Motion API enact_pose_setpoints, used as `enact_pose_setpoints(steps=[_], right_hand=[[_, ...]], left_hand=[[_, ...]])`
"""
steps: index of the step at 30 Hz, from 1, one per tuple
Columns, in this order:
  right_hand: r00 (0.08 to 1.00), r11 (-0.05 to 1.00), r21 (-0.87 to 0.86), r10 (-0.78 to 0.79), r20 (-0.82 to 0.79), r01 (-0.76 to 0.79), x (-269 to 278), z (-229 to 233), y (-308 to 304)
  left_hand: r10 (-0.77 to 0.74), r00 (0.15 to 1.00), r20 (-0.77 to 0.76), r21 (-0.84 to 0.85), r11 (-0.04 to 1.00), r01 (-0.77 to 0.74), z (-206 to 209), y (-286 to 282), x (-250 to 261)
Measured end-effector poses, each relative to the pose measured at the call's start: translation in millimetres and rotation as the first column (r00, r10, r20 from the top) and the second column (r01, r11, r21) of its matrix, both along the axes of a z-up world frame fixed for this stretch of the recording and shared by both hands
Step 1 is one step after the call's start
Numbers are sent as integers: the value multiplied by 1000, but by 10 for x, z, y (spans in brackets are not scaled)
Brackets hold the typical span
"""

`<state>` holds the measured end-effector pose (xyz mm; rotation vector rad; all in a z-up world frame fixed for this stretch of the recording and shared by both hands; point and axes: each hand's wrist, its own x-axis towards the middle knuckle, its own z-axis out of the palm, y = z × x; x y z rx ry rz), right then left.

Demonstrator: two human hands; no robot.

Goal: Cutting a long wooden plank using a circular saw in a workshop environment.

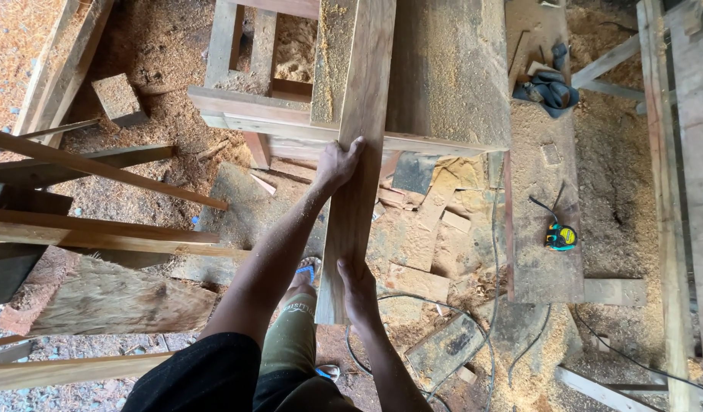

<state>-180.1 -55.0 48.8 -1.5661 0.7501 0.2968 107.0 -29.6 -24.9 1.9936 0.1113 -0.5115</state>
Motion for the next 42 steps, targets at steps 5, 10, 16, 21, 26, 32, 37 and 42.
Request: enact_pose_setpoints(steps=[5, 10, 16, 21, 26, 32, 37, 42], right_hand=[[1000, 1000, -18, 3, 29, -2, 51, 52, 3], [999, 993, -112, 48, 14, -46, 8, -256, -77], [992, 999, -30, -41, 123, 45, 43, 4, -16], [996, 998, -60, -17, 89, 22, 96, 80, 15], [996, 996, -79, 55, 71, -50, 161, 15, -44], [998, 995, -76, 63, 26, -61, 200, 93, -21], [999, 998, -54, 35, 21, -34, 276, 147, -31], [1000, 997, -72, 29, -11, -29, 334, 111, -55]], left_hand=[[7, 999, 41, 24, 1000, -8, -66, -12, 31], [43, 998, 38, 54, 998, -45, 430, 90, -157], [-18, 998, -56, 107, 994, 24, 566, 249, -587], [-12, 1000, -27, 84, 996, 14, 461, 243, -554], [-8, 999, 32, 46, 999, 7, 448, 209, -476], [-8, 1000, -17, 16, 1000, 8, 478, 193, -446], [-13, 1000, 13, 53, 999, 12, 405, 167, -391], [-1, 1000, -3, 40, 999, 1, 435, 158, -320]])
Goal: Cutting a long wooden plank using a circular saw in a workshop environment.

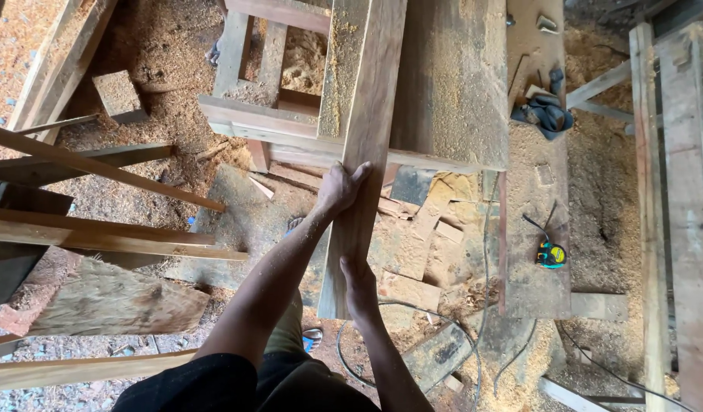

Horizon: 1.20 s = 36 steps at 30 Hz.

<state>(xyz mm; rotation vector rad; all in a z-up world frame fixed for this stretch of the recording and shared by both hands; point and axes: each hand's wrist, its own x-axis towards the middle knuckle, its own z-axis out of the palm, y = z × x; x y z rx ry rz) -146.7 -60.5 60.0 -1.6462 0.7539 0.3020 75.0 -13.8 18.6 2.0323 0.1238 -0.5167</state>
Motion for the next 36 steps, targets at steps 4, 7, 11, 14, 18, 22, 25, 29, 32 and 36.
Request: enact_pose_setpoints(steps=[4, 7, 11, 14, 18, 22, 25, 29, 32, 36], right_hand=[[1000, 1000, 8, -2, -1, 2, 43, 31, -7], [1000, 999, 23, -29, -12, 29, 71, 31, -6], [1000, 1000, 26, -6, -27, 6, 106, 30, -22], [1000, 999, 49, 14, -2, -13, 135, -5, -34], [999, 999, 10, 40, -15, -40, 169, 0, -48], [999, 999, 5, 32, 18, -32, 191, -13, -54], [1000, 1000, 18, 14, -3, -14, 233, 8, -62], [999, 999, 46, -12, 45, 10, 269, 0, -73], [999, 999, 39, -27, -27, 28, 309, 13, -74], [999, 998, 44, -38, -22, 39, 339, 10, -90]], left_hand=[[10, 1000, -12, 5, 1000, -10, -19, -35, 42], [-1, 999, -37, 17, 1000, 1, 13, -27, 66], [3, 999, -53, 38, 999, -1, -33, -60, 117], [-1, 998, -61, 38, 999, 3, -6, -64, 164], [-22, 994, -105, 51, 998, 27, 37, -64, 198], [1, 999, -53, 79, 997, 3, -4, -88, 207], [-7, 998, -63, 53, 999, 10, 9, -86, 240], [19, 999, -30, 99, 995, -16, -75, -132, 283], [41, 997, -71, 91, 995, -34, 35, -118, 299], [29, 998, -56, 82, 996, -24, -80, -165, 351]])
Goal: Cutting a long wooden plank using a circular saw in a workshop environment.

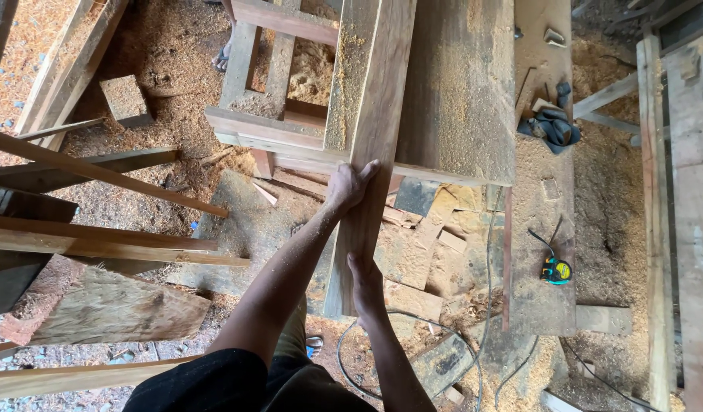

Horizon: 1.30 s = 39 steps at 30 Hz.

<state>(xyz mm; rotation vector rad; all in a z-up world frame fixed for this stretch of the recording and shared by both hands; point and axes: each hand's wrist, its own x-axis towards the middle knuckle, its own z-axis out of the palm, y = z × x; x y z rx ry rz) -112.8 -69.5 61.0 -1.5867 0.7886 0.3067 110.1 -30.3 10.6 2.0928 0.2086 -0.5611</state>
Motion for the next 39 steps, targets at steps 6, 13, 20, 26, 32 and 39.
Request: enact_pose_setpoints(steps=[6, 13, 20, 26, 32, 39], right_hand=[[999, 1000, -22, 5, -39, -6, 54, 5, -9], [997, 1000, -9, -26, -70, 26, 102, -43, -39], [998, 1000, 3, -9, 67, 9, 105, -209, -83], [997, 999, 43, -30, 67, 27, 183, -161, -80], [994, 997, -79, 4, 112, 4, 235, -201, -98], [1000, 999, -42, 1, 0, -1, 322, -150, -103]], left_hand=[[25, 999, 28, -34, 999, -24, 45, 11, 42], [-62, 998, 12, -37, 997, 63, 198, 166, -287], [-31, 996, -78, 28, 999, 34, 352, 183, -314], [-40, 997, -61, 10, 999, 40, 291, 164, -261], [-34, 994, -107, 3, 999, 34, 418, 177, -188], [-26, 983, -184, -3, 1000, 26, 419, 147, -101]])
